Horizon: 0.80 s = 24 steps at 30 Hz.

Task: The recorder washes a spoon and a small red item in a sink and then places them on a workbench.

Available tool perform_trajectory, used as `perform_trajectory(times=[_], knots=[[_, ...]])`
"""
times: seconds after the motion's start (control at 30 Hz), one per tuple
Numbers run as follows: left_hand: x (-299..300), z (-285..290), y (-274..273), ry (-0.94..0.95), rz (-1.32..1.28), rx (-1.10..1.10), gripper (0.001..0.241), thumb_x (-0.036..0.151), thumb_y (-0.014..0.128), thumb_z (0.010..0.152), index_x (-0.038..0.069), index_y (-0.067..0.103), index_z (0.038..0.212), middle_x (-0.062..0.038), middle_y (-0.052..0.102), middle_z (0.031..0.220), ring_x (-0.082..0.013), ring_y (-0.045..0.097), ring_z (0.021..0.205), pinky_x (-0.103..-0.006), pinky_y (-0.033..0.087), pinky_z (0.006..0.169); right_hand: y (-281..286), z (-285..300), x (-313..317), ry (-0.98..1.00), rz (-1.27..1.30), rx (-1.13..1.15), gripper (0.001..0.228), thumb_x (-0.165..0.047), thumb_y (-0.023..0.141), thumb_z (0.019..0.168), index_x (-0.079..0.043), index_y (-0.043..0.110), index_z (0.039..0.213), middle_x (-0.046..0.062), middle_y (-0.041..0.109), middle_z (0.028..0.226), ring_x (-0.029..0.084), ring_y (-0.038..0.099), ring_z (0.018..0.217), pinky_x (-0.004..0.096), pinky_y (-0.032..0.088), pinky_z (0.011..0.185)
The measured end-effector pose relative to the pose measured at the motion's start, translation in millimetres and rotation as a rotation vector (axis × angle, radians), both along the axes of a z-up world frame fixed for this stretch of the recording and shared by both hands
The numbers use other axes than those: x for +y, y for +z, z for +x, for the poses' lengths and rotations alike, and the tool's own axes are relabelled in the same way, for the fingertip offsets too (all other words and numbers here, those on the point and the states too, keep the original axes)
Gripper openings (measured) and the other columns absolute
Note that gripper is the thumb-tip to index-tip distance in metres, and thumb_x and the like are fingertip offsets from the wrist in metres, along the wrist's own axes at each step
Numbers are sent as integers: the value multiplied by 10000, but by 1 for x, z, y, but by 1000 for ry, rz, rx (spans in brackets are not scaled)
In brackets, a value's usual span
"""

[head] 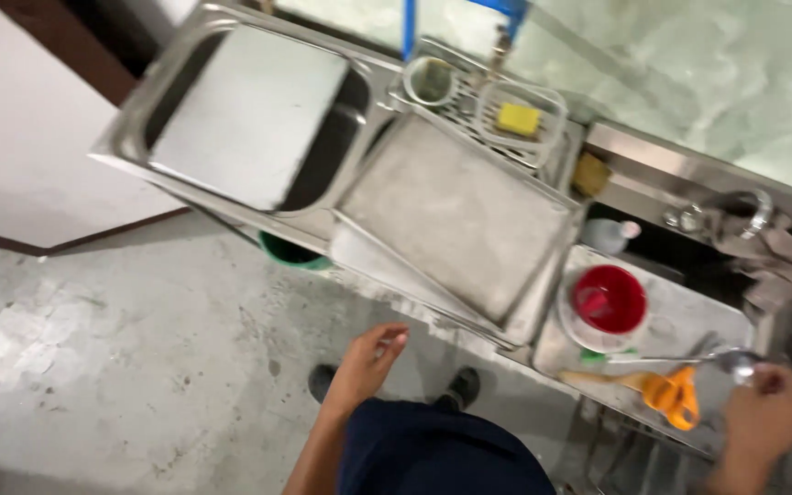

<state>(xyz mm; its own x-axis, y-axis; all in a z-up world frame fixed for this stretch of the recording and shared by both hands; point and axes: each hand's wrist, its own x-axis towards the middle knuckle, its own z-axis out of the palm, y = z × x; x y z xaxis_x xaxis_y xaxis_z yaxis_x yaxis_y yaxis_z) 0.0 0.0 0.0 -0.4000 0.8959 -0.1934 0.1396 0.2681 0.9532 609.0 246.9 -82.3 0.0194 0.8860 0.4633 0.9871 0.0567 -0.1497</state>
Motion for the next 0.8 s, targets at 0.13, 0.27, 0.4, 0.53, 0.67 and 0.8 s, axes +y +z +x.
perform_trajectory(times=[0.13, 0.27, 0.4, 0.53, 0.67, 0.8], knots=[[-48, -62, -2, 64, -24, 14, 268, 239, 678, 926, 80, 744, 1132, -35, 797, 1010, -165, 721, 802, -283, 576, 759, 90, -182, -41, 199, 124, 219, 79, 193, 732, 1163, 203, 714, 1239, 250, 636, 1004, 309, 559, 757, 382, 480, 701], [-90, -135, 7, 124, 3, 17, 279, 233, 672, 936, 49, 735, 1135, -40, 794, 1043, -171, 746, 868, -291, 588, 792, 102, -356, -71, 400, 119, 292, 95, 123, 748, 1122, 125, 689, 1195, 229, 634, 1103, 342, 575, 916, 425, 484, 826], [-121, -201, 15, 159, -52, 75, 308, 274, 657, 947, 59, 738, 1153, -48, 800, 1060, -190, 761, 887, -315, 594, 789, 100, -509, -108, 586, -93, 544, 123, 86, 688, 1060, 41, 651, 1168, 153, 612, 1072, 210, 526, 782, 327, 447, 686], [-105, -253, 15, 101, 143, 107, 198, 149, 660, 950, 42, 722, 1106, -62, 764, 1030, -184, 715, 824, -305, 592, 733, 135, -637, -152, 677, -245, 632, 60, -30, 671, 1029, 18, 640, 1049, 100, 571, 969, 160, 464, 697, 283, 402, 613], [-65, -293, 52, -128, 82, 96, 380, 293, 569, 997, 27, 653, 1255, -96, 739, 1160, -229, 704, 910, -329, 553, 764, 145, -722, -161, 722, -376, 681, 152, -98, 657, 998, 52, 658, 1025, 84, 592, 994, 158, 505, 693, 287, 441, 634], [-21, -333, 55, -267, 133, 7, 279, 175, 563, 1062, -48, 681, 1181, -242, 726, 889, -422, 728, 897, -490, 578, 721, 126, -782, -121, 737, -247, 710, 106, -112, 711, 976, -6, 698, 987, 158, 630, 931, 324, 646, 722, 367, 519, 595]])
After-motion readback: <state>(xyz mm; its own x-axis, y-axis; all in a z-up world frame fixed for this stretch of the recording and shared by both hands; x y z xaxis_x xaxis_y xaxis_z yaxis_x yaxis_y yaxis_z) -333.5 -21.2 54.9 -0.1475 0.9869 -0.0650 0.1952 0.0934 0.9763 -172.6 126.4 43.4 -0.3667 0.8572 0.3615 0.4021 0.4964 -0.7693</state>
